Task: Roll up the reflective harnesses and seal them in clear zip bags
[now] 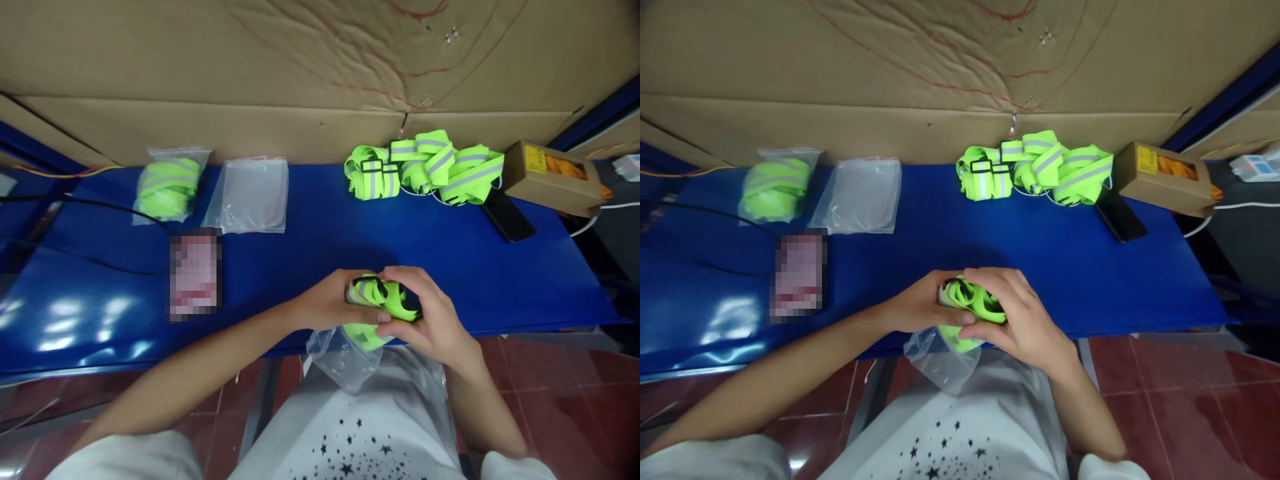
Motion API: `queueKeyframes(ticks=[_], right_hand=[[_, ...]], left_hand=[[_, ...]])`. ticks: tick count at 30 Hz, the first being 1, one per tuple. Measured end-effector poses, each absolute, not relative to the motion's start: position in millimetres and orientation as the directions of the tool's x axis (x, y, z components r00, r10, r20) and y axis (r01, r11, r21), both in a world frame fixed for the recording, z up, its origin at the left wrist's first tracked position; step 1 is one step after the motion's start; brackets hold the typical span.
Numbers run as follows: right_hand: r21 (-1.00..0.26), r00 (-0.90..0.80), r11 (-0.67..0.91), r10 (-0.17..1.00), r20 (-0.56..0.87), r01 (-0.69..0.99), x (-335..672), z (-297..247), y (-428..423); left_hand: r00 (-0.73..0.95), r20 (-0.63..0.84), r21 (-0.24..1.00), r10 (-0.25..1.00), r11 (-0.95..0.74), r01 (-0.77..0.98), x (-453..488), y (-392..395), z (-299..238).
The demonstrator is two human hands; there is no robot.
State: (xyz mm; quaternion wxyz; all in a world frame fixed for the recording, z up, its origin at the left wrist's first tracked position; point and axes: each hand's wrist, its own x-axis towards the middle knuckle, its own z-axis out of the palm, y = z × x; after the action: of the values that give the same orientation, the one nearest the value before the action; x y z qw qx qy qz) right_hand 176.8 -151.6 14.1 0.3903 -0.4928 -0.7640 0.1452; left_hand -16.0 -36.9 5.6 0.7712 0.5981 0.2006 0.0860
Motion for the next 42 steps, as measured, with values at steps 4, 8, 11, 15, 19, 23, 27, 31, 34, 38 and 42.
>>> queueKeyframes(ticks=[4, 8, 11, 15, 19, 23, 27, 31, 34, 38, 42], right_hand=[[-0.62, -0.269, 0.474, 0.877, 0.399, 0.626, 178, 13, -152], [-0.693, -0.234, 0.446, 0.894, 0.383, 0.566, 175, 15, -148], [-0.659, -0.313, 0.504, 0.864, 0.395, 0.559, 176, 17, -145], [-0.66, -0.3, 0.454, 0.891, 0.34, 0.599, 180, 20, -146], [-0.688, -0.229, 0.371, 0.928, 0.293, 0.624, 176, 28, -154], [-0.678, -0.262, 0.445, 0.895, 0.361, 0.586, 170, 34, -164], [-0.717, -0.328, 0.419, 0.904, 0.274, 0.557, 170, 32, -158], [-0.688, -0.413, 0.409, 0.894, 0.172, 0.599, 170, 30, -149], [-0.567, -0.361, 0.419, 0.907, 0.219, 0.709, 172, 35, -150], [-0.579, -0.317, 0.389, 0.921, 0.227, 0.716, 177, 37, -148], [-0.701, -0.468, 0.417, 0.874, 0.134, 0.579, 176, 30, -135]], left_hand=[[0.917, -0.195, 0.968, 0.349, 0.222, 0.121, -16, -36, 5], [0.919, -0.18, 0.964, 0.352, 0.249, 0.093, -14, -35, 2], [0.912, -0.175, 0.964, 0.37, 0.251, 0.083, -14, -35, 1], [0.897, -0.204, 0.956, 0.391, 0.275, 0.098, -12, -35, 0], [0.898, -0.205, 0.942, 0.39, 0.327, 0.073, -13, -36, 0], [0.908, -0.188, 0.956, 0.374, 0.281, 0.083, -16, -37, 3], [0.908, -0.2, 0.956, 0.368, 0.278, 0.098, -16, -38, 0], [0.888, -0.264, 0.93, 0.375, 0.342, 0.133, -13, -38, -4], [0.883, -0.238, 0.913, 0.404, 0.403, 0.062, -13, -37, 2], [0.849, -0.251, 0.897, 0.466, 0.44, 0.024, -15, -34, 10], [0.862, -0.273, 0.912, 0.427, 0.4, 0.091, -16, -30, 5]])
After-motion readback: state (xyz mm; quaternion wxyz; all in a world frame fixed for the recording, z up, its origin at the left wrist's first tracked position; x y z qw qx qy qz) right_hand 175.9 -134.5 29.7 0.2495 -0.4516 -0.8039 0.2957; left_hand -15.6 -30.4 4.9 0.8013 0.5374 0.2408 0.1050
